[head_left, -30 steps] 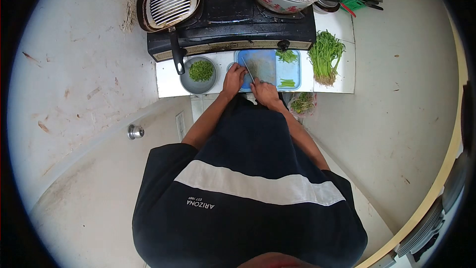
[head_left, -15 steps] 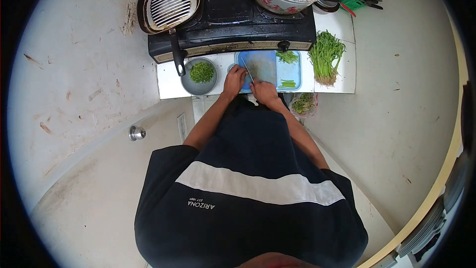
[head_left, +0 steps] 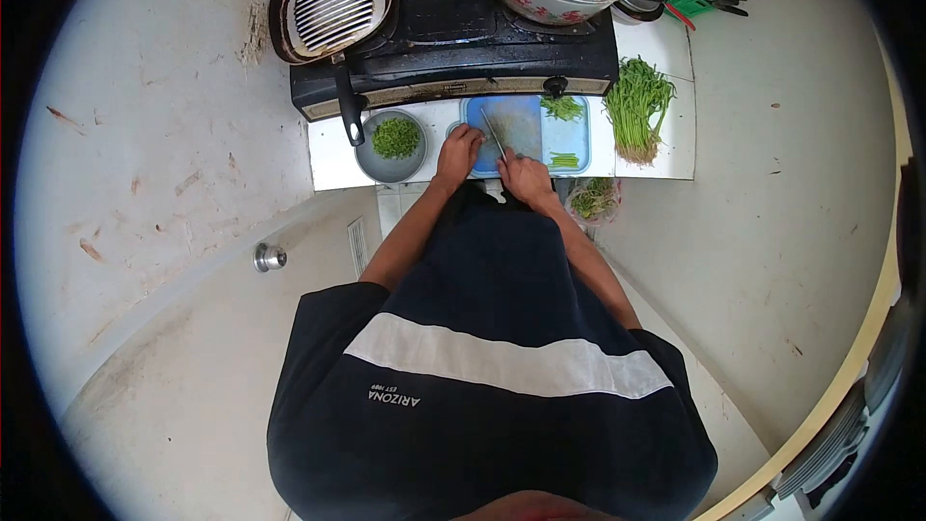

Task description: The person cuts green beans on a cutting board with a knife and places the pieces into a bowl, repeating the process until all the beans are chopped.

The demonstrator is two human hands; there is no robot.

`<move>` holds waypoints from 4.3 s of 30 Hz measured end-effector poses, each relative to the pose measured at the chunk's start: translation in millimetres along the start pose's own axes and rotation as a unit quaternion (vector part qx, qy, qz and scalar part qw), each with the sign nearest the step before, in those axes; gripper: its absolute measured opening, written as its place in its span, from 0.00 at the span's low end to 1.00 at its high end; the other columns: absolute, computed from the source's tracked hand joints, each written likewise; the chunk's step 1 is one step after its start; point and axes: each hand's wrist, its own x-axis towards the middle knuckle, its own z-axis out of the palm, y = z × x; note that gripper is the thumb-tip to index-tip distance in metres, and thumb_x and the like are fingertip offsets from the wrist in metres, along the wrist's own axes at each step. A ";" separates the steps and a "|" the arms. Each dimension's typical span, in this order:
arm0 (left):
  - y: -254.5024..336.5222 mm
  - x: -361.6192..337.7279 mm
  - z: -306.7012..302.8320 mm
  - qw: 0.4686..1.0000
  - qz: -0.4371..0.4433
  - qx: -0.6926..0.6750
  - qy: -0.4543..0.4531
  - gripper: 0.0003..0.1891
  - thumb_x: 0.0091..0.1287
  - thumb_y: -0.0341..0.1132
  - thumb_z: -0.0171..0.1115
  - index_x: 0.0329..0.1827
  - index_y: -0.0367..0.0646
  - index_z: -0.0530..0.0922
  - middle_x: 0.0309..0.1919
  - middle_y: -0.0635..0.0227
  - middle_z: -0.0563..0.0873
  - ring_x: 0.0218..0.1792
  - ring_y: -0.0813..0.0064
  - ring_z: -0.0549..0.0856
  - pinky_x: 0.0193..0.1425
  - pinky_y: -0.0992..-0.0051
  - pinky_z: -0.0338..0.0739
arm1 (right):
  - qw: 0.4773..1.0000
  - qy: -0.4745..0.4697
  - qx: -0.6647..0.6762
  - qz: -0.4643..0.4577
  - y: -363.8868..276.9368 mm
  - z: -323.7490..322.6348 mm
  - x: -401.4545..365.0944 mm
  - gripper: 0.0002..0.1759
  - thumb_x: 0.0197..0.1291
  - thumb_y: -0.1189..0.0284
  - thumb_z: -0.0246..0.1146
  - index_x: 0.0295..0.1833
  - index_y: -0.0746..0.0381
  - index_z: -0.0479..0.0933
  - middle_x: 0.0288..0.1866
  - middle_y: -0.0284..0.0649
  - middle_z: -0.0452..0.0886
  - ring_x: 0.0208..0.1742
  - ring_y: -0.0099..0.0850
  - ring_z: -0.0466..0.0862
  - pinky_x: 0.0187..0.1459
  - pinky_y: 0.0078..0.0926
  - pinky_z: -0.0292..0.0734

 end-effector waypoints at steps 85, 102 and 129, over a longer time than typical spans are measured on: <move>-9.4 -9.9 12.0 0.999 -0.037 -0.015 0.026 0.06 0.69 0.23 0.68 0.47 0.34 0.87 0.41 0.54 0.86 0.37 0.56 0.89 0.44 0.61 0.85 | 1.000 -0.003 -0.001 -0.031 -2.0 8.3 -1.9 0.21 0.79 0.55 0.52 0.53 0.64 0.75 0.30 0.59 0.87 0.35 0.62 0.88 0.40 0.59 0.84; -0.6 -8.3 4.9 0.998 -0.046 -0.047 0.017 0.06 0.68 0.23 0.67 0.45 0.35 0.88 0.38 0.54 0.84 0.36 0.55 0.88 0.43 0.61 0.83 | 0.999 0.008 0.013 -0.045 0.9 8.6 -0.9 0.20 0.79 0.55 0.53 0.51 0.63 0.75 0.30 0.60 0.86 0.35 0.63 0.87 0.39 0.59 0.83; -6.7 -8.0 8.7 0.999 -0.024 -0.011 0.030 0.04 0.69 0.24 0.68 0.44 0.35 0.87 0.39 0.55 0.85 0.36 0.55 0.88 0.44 0.61 0.83 | 0.999 0.003 0.010 -0.041 2.5 3.1 0.1 0.22 0.80 0.55 0.51 0.50 0.65 0.76 0.29 0.59 0.86 0.35 0.61 0.88 0.40 0.59 0.83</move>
